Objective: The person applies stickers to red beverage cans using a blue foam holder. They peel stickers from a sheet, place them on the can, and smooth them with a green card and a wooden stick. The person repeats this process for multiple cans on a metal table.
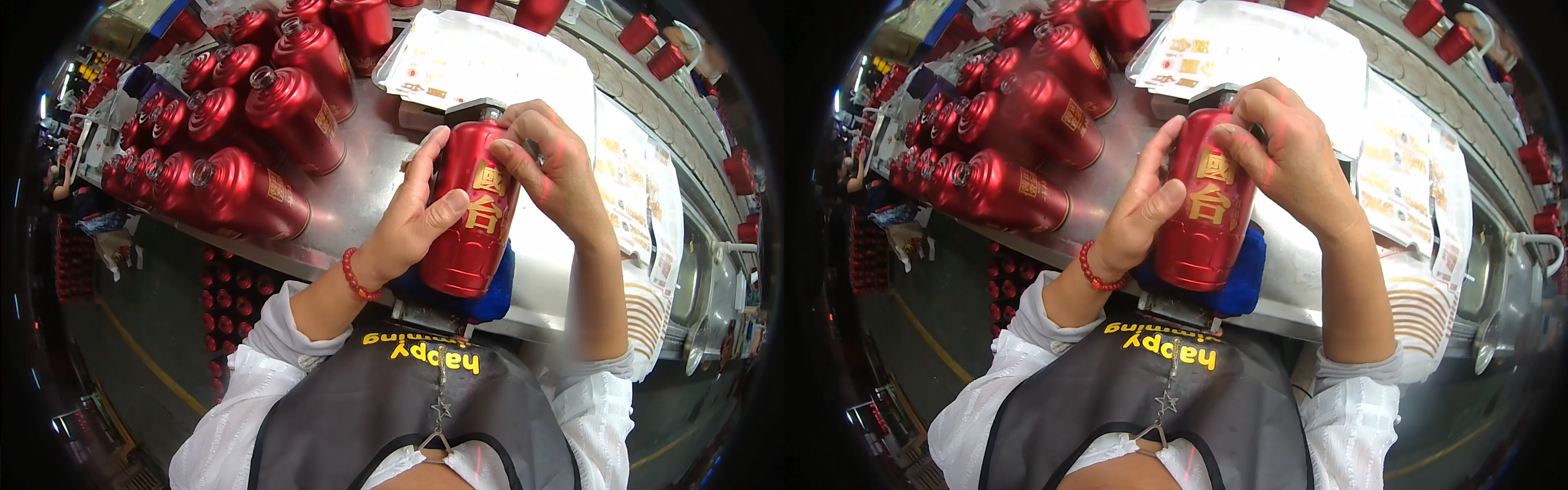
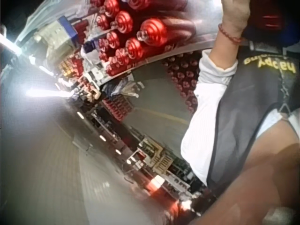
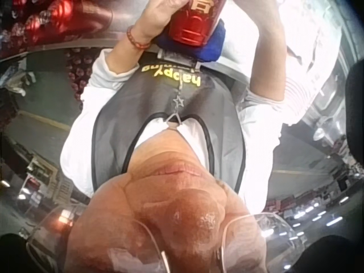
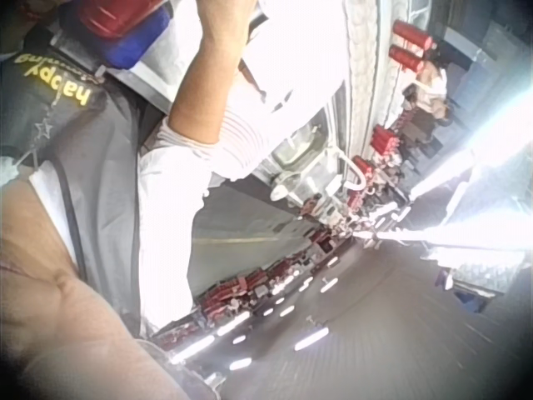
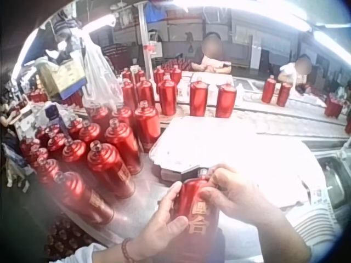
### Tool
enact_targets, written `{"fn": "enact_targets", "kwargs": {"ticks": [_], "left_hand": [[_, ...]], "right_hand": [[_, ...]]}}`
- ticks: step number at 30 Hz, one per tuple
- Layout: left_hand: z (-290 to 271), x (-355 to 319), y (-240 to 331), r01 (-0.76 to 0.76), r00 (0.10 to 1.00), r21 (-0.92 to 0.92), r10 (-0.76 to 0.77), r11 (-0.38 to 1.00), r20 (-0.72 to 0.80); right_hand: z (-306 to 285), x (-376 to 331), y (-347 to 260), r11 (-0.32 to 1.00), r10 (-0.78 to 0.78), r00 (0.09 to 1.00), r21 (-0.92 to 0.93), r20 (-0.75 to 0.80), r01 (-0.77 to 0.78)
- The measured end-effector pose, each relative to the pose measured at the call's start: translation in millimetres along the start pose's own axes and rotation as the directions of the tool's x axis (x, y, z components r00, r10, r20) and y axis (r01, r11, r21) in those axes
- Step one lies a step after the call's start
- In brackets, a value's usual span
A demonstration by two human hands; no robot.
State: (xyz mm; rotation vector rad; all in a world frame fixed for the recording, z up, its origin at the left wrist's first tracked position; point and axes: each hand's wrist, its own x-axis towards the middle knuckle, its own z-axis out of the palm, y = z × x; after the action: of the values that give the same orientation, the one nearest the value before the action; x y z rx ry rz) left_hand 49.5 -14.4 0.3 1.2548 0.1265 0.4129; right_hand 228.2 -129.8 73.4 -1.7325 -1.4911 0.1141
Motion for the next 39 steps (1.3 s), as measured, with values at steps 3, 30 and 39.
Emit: {"fn": "enact_targets", "kwargs": {"ticks": [3,30,39], "left_hand": [[-2,0,-1,-0.024,1.000,0.048,0.023,0.999,0.014],[2,-2,7,-0.014,1.000,0.131,0.011,0.991,0.022],[4,0,6,-0.040,0.999,0.094,0.042,0.995,-0.024]], "right_hand": [[4,0,3,1.000,-0.024,0.999,0.009,-0.027,0.025],[3,2,1,1.000,0.005,1.000,0.008,-0.022,-0.005],[9,-26,0,0.985,0.173,0.954,0.018,-0.244,-0.174]]}}
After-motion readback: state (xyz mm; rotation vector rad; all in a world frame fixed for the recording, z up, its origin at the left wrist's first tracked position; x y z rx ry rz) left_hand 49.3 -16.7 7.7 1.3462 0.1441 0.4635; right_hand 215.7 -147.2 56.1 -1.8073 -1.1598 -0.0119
